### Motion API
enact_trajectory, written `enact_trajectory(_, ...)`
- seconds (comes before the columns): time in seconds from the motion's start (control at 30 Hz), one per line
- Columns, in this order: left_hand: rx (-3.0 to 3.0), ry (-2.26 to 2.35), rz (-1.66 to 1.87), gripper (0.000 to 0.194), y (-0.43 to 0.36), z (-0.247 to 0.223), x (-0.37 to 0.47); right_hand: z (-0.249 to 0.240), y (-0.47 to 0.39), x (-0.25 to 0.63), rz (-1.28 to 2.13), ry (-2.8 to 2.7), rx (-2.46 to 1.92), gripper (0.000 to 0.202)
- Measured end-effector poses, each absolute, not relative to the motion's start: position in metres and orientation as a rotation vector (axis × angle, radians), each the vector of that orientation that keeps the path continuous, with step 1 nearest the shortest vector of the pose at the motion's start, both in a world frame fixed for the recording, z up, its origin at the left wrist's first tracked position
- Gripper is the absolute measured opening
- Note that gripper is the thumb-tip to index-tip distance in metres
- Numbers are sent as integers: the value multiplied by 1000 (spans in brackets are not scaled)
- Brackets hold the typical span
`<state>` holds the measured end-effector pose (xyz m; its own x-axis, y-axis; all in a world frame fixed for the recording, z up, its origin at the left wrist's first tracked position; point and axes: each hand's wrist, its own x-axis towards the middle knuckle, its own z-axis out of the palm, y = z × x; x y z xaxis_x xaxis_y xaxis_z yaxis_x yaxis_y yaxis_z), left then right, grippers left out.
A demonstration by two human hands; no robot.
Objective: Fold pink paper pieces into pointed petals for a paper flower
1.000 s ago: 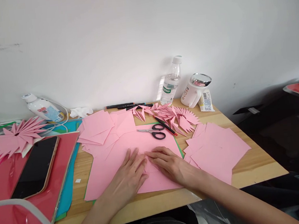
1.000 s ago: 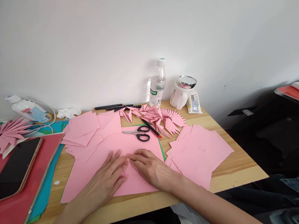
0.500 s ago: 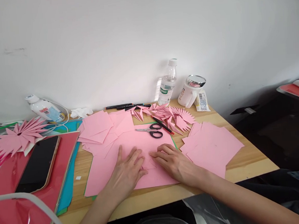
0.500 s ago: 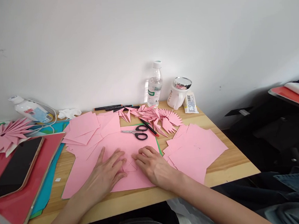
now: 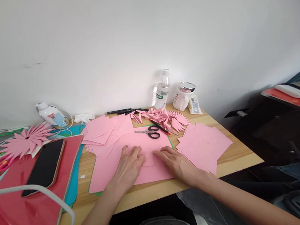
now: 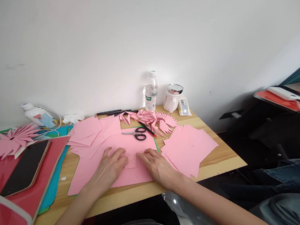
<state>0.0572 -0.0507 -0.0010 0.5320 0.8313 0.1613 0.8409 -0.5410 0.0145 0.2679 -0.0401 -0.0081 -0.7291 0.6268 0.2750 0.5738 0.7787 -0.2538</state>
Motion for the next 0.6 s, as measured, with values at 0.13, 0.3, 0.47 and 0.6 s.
enact_trajectory(0.13, -2695, -1597, -242, 12, -42, 3, 64, -9, -42, 260, 312, -2462, -1074, 37)
enact_trajectory(0.3, -2806, -1778, -430, 17, -37, 7, 61, -11, -38, 246, 473, -2348, -1174, 53)
enact_trajectory(0.47, -2689, -2225, -1291, 19, -33, 19, 54, -4, -18, 227, 1101, -1953, -1093, 40)
enact_trajectory(0.6, -2370, -2443, -1758, 34, -26, 34, 49, 14, 5, 205, 1388, -1459, -862, 32)
